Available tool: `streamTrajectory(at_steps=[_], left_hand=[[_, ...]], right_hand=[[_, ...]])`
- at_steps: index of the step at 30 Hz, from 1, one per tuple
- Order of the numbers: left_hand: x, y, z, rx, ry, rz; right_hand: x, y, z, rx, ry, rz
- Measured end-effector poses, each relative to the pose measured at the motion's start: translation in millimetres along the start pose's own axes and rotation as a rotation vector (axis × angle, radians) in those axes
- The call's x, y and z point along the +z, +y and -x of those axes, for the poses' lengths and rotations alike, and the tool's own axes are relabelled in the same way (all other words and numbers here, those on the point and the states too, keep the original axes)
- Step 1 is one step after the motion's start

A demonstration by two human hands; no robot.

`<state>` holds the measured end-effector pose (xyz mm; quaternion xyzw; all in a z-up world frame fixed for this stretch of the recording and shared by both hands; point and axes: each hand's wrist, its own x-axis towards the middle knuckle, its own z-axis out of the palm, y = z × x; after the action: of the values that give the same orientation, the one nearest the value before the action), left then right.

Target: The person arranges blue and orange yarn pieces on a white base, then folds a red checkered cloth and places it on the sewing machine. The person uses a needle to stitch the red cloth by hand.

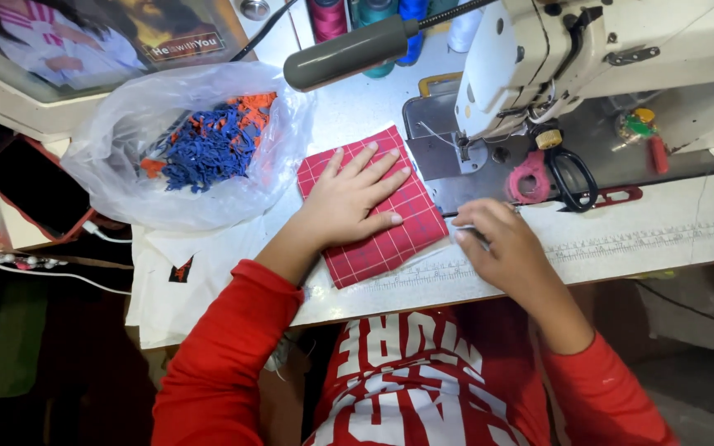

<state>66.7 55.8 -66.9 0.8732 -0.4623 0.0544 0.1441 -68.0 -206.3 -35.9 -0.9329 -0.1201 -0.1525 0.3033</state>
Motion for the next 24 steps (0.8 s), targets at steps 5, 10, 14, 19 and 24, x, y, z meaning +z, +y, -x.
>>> streamTrajectory(at_steps=[5,10,14,19,24], left_hand=[[-0.8,1.4,-2.7,-0.037,-0.033,-0.003],[-6.8,4.4,-1.9,-0.059,-0.047,-0.009],[-9.1,4.8,-2.6,-0.075,-0.04,0.001],[-8.2,5.3,-2.6,-0.087,-0.04,-0.015],[-16.7,11.5,-3.2,-0.116,-0.077,-0.014]], right_hand=[[5.6,-4.0,5.9,0.004,-0.049,-0.049],[28.4,1.1,-1.2,0.088,0.018,-0.305],[24.1,-10.5,-2.5,0.425,-0.015,-0.296],[19.7,-22.6,-1.7,0.323,-0.228,0.125],[10.3,-33.4,0.0,0.239,-0.288,0.25]])
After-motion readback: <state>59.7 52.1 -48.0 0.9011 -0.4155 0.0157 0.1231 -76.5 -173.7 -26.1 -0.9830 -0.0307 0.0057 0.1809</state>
